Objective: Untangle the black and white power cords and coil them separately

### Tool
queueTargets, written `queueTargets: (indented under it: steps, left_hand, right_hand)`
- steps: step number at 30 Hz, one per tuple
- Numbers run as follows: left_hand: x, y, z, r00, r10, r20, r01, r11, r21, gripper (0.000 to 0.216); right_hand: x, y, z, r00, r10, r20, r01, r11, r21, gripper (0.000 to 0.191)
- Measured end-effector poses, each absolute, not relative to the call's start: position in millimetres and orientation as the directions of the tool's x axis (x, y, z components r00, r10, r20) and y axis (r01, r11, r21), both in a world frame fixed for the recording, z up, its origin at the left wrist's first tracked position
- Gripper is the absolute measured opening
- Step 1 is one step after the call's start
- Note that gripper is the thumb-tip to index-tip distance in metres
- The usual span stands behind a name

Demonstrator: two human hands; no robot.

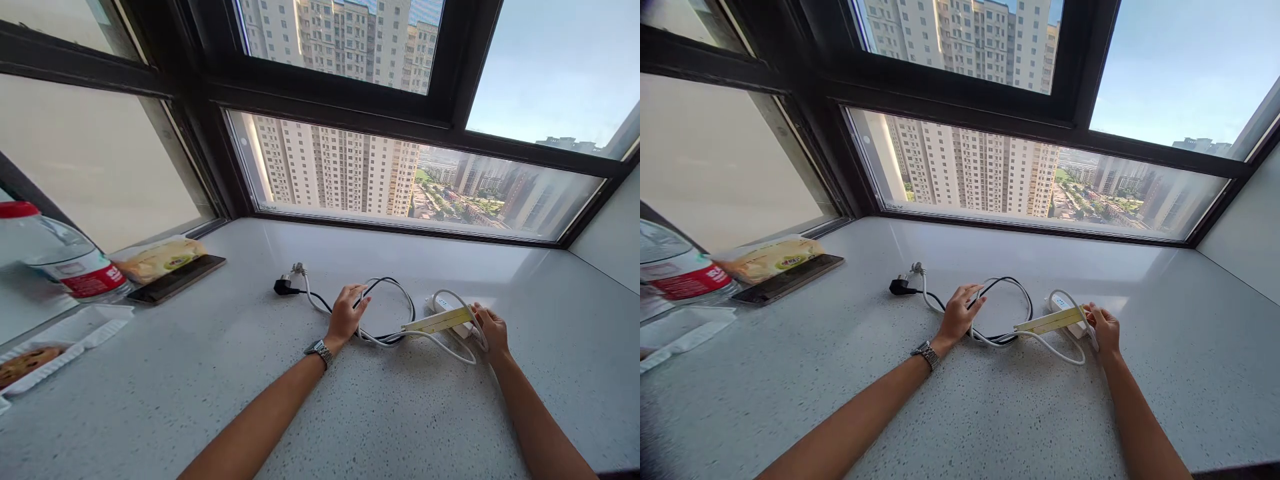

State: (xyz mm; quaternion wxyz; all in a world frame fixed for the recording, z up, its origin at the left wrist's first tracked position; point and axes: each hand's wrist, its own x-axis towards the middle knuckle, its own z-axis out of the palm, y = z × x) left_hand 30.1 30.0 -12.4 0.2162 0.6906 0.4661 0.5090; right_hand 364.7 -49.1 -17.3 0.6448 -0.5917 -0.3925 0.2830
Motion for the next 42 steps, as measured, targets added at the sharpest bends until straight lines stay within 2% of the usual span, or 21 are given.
queueTargets:
  steps: [2,4,7,10,12,16,19,21,26,32,38,40,42]
  left_hand:
    - [25,34,-13,0.118,0.818,0.563,0.543,-0.528,0.654,0.03]
    - [19,31,-11,0.183,0.765,0.617,0.618,-0.578,0.533,0.034]
    - [16,8,-5,0.304,0.692,0.655,0.68,-0.639,0.36,0.039]
    - [23,-28,-4,0.516,0.624,0.587,0.666,-0.723,0.182,0.045]
    - [35,-49,-7,0.643,0.596,0.482,0.613,-0.777,0.143,0.055]
    - [59,-58,-11,0.72,0.637,0.277,0.592,-0.771,0.235,0.093]
    - [72,-47,-7,0.723,0.665,0.188,0.603,-0.74,0.299,0.109]
    - [82,-42,-2,0.758,0.625,0.189,0.561,-0.771,0.302,0.11]
    - [116,-40,7,0.877,0.379,0.295,0.297,-0.911,0.286,0.102]
    - [137,-17,23,0.917,0.267,0.295,0.11,-0.883,0.456,0.108]
    - [132,-7,26,0.94,0.253,0.231,0.111,-0.862,0.495,0.102]
    - [131,-10,24,0.93,0.267,0.25,0.12,-0.868,0.482,0.099]
    - [130,-13,23,0.916,0.302,0.266,0.151,-0.87,0.469,0.097]
  right_hand:
    - [368,-52,-14,0.588,0.802,0.109,-0.008,0.14,-0.99,0.049]
    - [366,-53,-13,0.558,0.823,0.109,-0.003,0.133,-0.991,0.051]
    - [362,-52,-11,0.443,0.892,0.096,0.017,0.099,-0.995,0.066]
    - [364,-52,-10,0.315,0.945,0.09,0.086,0.066,-0.994,0.078]
    - [367,-54,-7,0.26,0.961,0.093,0.164,0.051,-0.985,0.079]
    - [368,-59,0,0.184,0.979,0.091,0.264,0.04,-0.964,0.082]
    - [361,-63,4,0.053,0.996,0.076,0.307,0.056,-0.95,0.081]
    - [355,-64,4,-0.016,0.997,0.076,0.334,0.077,-0.939,0.078]
    - [348,-64,-1,-0.056,0.986,0.159,0.37,0.168,-0.914,0.067]
    - [350,-66,-1,0.006,0.992,0.128,0.253,0.123,-0.96,0.076]
    - [348,-66,0,0.042,0.997,0.061,0.019,0.061,-0.998,0.07]
    - [346,-65,0,0.043,0.998,0.047,0.002,0.047,-0.999,0.064]
    - [346,-64,0,0.118,0.992,0.047,0.014,0.046,-0.999,0.058]
